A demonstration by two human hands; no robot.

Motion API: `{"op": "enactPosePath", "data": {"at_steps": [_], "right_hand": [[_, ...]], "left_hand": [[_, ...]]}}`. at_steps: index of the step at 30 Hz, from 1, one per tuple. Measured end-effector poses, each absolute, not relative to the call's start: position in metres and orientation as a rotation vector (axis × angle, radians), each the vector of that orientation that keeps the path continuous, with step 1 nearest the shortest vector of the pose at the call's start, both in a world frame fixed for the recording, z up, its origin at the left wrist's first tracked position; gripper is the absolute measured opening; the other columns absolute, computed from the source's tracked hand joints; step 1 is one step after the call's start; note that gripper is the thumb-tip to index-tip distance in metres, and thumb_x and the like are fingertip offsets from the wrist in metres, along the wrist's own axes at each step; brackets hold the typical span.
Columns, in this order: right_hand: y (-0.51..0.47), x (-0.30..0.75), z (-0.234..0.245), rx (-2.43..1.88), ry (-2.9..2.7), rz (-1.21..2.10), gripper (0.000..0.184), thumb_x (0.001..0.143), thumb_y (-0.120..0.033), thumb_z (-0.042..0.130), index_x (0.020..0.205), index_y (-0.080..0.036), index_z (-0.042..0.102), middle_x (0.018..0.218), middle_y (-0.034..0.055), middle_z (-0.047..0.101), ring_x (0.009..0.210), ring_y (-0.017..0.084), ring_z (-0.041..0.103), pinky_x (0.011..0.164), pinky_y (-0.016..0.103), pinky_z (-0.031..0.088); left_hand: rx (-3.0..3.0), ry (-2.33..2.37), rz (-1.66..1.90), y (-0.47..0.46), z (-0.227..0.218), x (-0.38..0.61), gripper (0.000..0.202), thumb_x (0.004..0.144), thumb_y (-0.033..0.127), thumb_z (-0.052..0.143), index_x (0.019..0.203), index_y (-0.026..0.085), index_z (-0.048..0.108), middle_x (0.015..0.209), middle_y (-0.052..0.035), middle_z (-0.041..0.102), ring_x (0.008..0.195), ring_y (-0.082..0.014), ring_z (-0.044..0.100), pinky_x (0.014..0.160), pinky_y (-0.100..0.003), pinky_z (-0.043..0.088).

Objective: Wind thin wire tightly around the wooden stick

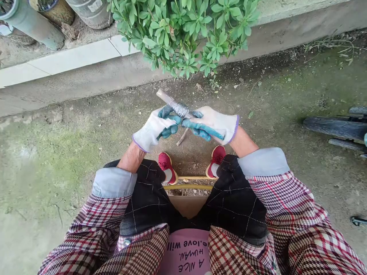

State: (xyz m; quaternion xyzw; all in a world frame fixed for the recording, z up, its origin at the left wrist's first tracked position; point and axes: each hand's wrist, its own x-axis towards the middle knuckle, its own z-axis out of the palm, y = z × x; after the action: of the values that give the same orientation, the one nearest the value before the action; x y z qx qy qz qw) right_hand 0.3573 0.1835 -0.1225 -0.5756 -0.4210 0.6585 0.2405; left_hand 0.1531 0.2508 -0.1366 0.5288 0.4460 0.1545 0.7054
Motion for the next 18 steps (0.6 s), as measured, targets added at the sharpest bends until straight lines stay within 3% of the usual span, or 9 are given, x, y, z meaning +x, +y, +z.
{"op": "enactPosePath", "data": {"at_steps": [4,7,11,14,16,18], "right_hand": [[0.172,0.358,-0.122,-1.107,-1.102,2.077,0.043,0.096,-0.06,0.077,0.084,-0.022,0.06,0.055,-0.0072,0.047,0.038,0.009,0.033,0.034,0.024,0.027],[0.175,0.351,-0.126,-1.186,-1.178,2.034,0.045,0.1,-0.061,0.069,0.079,-0.023,0.057,0.059,-0.0029,0.054,0.041,0.011,0.039,0.037,0.027,0.031],[0.189,0.337,-0.134,-1.822,-1.504,1.259,0.024,0.088,-0.031,0.076,0.08,-0.023,0.055,0.07,0.0002,0.06,0.06,0.015,0.051,0.055,0.028,0.041],[0.193,0.334,-0.136,-1.923,-1.588,0.884,0.021,0.084,-0.029,0.077,0.085,-0.023,0.057,0.077,0.0007,0.062,0.072,0.017,0.054,0.064,0.03,0.042],[0.19,0.337,-0.133,-1.821,-1.481,1.04,0.02,0.088,-0.034,0.074,0.085,-0.022,0.058,0.074,0.0,0.061,0.067,0.016,0.052,0.059,0.029,0.042],[0.184,0.342,-0.128,-1.634,-1.274,1.413,0.024,0.09,-0.041,0.075,0.086,-0.022,0.06,0.071,-0.0009,0.06,0.057,0.013,0.047,0.048,0.027,0.038]], "left_hand": [[1.069,0.726,0.319,0.25,-0.132,0.145,0.04,0.09,0.018,0.069,0.13,0.019,0.065,0.068,0.0056,0.065,0.044,-0.0056,0.043,0.043,-0.024,0.026],[1.093,0.794,0.343,0.252,-0.135,0.147,0.035,0.087,0.026,0.077,0.12,0.019,0.067,0.062,0.008,0.058,0.041,-0.0049,0.04,0.041,-0.023,0.024],[1.21,1.029,0.416,0.257,-0.146,0.156,0.02,0.085,0.029,0.081,0.09,0.019,0.064,0.06,0.0065,0.057,0.042,-0.0039,0.04,0.039,-0.022,0.025],[1.236,1.069,0.428,0.262,-0.151,0.157,0.021,0.087,0.029,0.079,0.083,0.02,0.06,0.059,0.0053,0.058,0.042,-0.0035,0.038,0.039,-0.022,0.027],[1.242,1.04,0.42,0.262,-0.149,0.154,0.024,0.086,0.031,0.08,0.081,0.02,0.059,0.06,0.005,0.058,0.043,-0.0036,0.039,0.04,-0.021,0.028],[1.222,0.989,0.408,0.261,-0.143,0.149,0.022,0.084,0.031,0.079,0.083,0.02,0.06,0.061,0.0048,0.058,0.045,-0.0043,0.041,0.041,-0.021,0.028]]}}
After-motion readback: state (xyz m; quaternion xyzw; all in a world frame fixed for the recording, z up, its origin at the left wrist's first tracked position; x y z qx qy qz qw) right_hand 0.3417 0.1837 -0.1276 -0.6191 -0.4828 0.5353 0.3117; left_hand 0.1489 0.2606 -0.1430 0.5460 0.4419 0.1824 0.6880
